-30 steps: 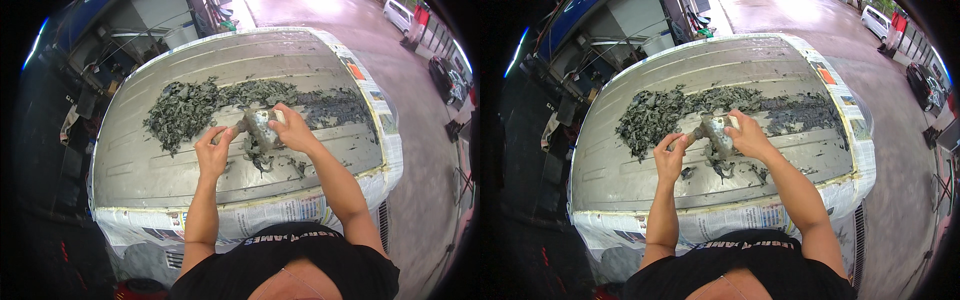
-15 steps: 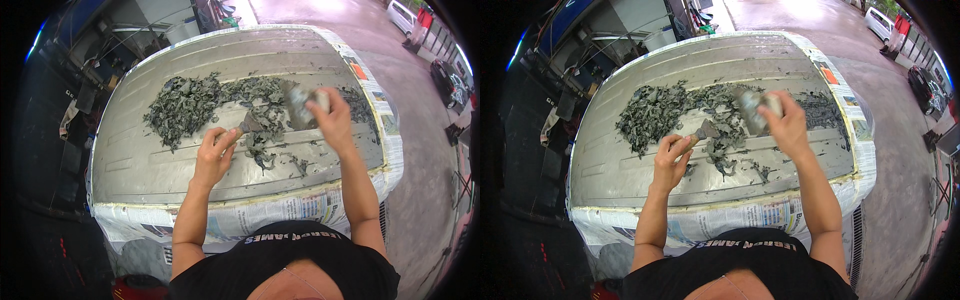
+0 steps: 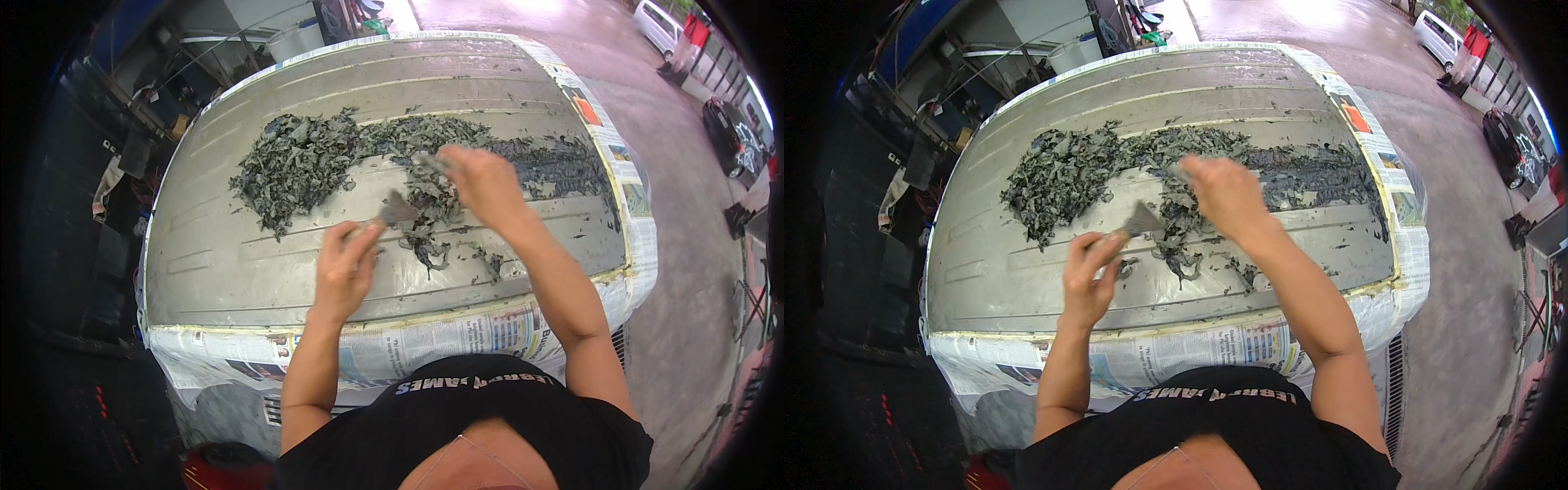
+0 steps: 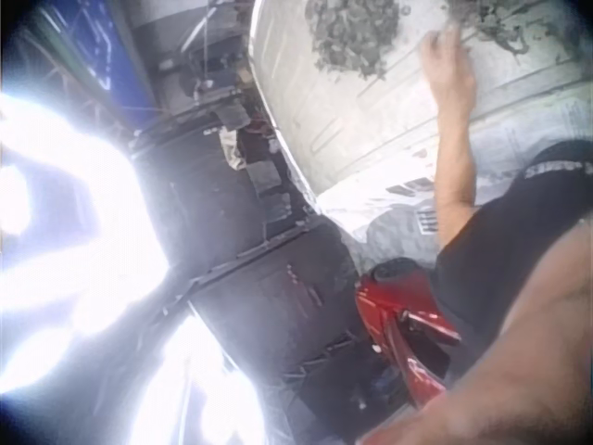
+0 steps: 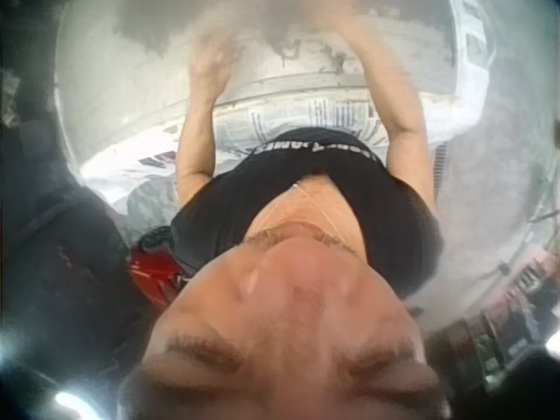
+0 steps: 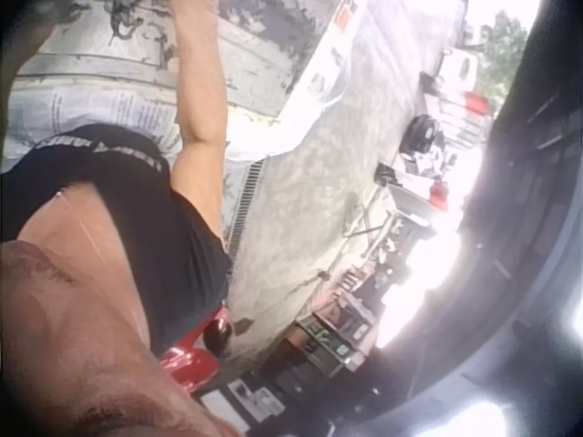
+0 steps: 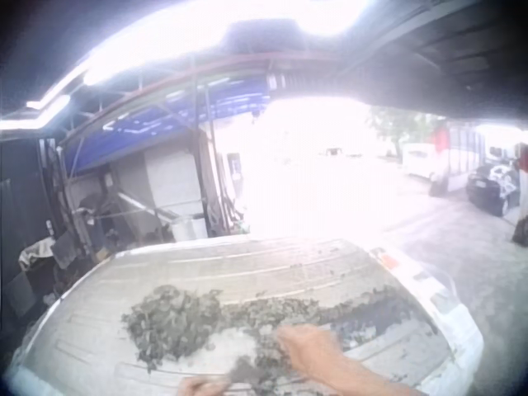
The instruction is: The person scrapes a gray compound from the hood of a car using a small metal scraper. The hood is covered with newspaper. The person repeatedly scrapes the compound and transfers it onto a larger putty knife held in the other hand.
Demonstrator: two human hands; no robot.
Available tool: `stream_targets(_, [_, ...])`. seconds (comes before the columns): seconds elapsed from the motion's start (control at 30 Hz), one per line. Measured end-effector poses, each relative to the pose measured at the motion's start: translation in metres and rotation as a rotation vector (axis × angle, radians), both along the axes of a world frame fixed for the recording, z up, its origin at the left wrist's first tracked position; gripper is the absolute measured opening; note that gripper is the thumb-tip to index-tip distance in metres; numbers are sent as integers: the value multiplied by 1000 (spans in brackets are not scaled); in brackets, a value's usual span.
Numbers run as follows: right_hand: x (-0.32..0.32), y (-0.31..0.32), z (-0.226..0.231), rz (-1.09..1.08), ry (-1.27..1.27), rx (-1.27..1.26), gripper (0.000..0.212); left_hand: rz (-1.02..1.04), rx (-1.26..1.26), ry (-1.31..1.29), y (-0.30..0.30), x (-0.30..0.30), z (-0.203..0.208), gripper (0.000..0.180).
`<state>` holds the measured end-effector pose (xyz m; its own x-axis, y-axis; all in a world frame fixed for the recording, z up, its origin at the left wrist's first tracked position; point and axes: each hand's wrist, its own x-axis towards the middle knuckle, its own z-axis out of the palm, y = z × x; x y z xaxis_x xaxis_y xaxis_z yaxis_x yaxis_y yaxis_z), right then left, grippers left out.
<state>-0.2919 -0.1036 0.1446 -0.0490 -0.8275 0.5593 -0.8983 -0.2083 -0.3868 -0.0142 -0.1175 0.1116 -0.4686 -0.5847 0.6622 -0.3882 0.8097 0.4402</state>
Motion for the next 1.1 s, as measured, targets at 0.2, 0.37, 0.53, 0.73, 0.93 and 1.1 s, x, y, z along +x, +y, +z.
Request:
stream_targets(0.2, [-32,22,76,-68,-518,-438,19,433,32,181,28,48,-32,38])
stream_targets(0.37, [-60,44,11,-351,-288,173,22,512,113,210,76,43,-51,42])
stream_targets(0.53, [-140,135,-27,-310,-1353,-323,29,555,212,183,109,57,-80,40])
stream_targets(0.73, [-156,225,-60,-434,-1577,-144,41,550,180,126,112,60,-105,38])
stream_targets(0.93, [-124,261,-98,-717,-1537,10,34,512,171,105,110,56,-106,39])
stream_targets(1.1, [-113,245,-126,-735,-1520,-53,27,507,201,79,108,57,-107,39])
